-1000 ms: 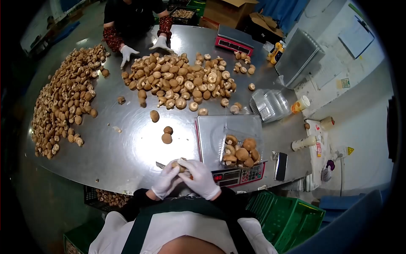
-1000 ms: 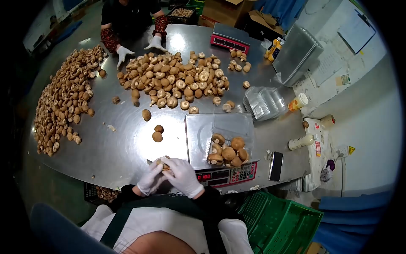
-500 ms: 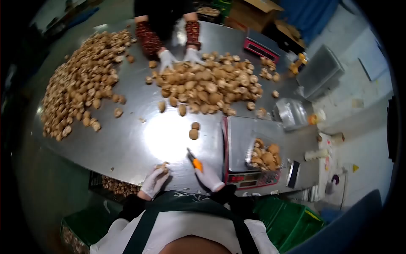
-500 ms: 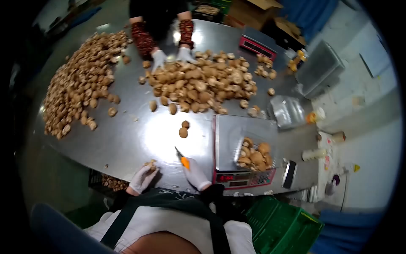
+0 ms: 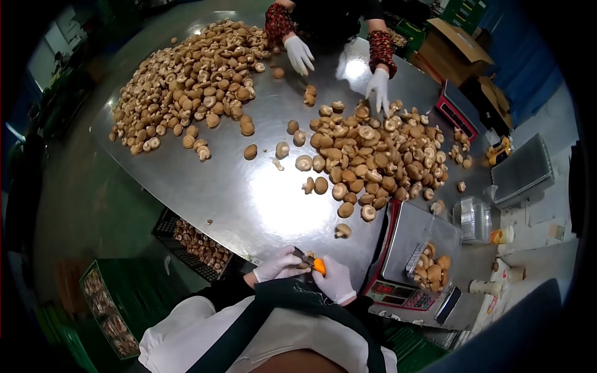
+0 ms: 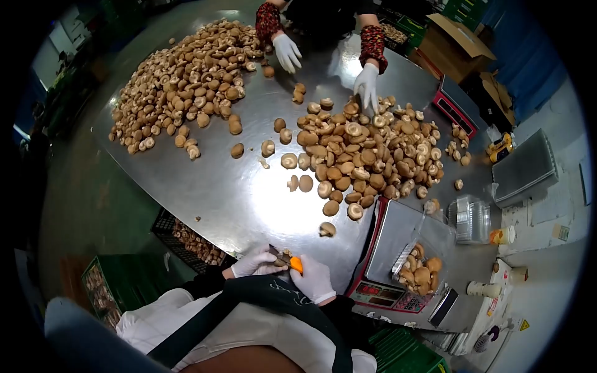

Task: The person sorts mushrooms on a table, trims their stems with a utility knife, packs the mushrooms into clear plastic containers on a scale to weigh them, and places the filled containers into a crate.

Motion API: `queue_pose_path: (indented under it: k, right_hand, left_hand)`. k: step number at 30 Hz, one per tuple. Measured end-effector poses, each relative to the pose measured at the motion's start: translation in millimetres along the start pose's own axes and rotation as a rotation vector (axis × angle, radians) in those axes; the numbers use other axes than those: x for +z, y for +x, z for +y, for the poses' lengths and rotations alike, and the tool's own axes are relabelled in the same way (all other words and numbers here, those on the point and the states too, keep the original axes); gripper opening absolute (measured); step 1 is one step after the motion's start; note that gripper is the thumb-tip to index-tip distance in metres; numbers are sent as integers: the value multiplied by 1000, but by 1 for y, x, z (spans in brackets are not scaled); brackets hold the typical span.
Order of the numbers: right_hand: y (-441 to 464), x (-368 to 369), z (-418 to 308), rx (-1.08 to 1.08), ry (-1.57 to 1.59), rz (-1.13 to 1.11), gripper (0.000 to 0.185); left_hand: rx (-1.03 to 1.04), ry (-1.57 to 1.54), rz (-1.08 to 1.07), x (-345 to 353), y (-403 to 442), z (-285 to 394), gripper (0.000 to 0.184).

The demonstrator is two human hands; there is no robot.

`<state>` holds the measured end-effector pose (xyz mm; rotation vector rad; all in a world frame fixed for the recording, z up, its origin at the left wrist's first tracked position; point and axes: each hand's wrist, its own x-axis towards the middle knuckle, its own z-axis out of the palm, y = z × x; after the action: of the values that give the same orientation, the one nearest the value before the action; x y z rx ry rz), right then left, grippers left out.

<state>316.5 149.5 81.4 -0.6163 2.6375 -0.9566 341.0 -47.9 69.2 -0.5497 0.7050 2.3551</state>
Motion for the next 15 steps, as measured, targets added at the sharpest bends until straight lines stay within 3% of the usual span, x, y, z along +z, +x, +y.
queue_pose_path:
  k: [2, 4, 6, 8, 9, 12, 15]
  right_hand:
    - [-3, 2, 14, 21, -8, -4, 24]
    - [-8, -1, 40, 247, 16, -217, 27]
    - [-19, 2, 54, 256, 146, -264, 29]
    - [-27, -5, 49, 322, 287, -225, 29]
    - [-29, 1, 52, 355, 255, -182, 29]
    - [-25, 19, 54, 210, 23, 77, 37]
    - [-18, 25, 60, 133, -50, 93, 40]
  left_hand:
    - [5, 26, 5, 4, -10, 8, 35]
    - [39, 110, -5, -1, -16, 14, 34]
    - [45, 45, 6, -8, -17, 13, 36]
    - [118, 92, 26, -19, -11, 10, 39]
    - [126, 69, 28, -19, -9, 11, 42]
    - [123, 99, 88, -19, 5, 9, 27]
    - [133, 250, 355, -62, 47, -13, 24]
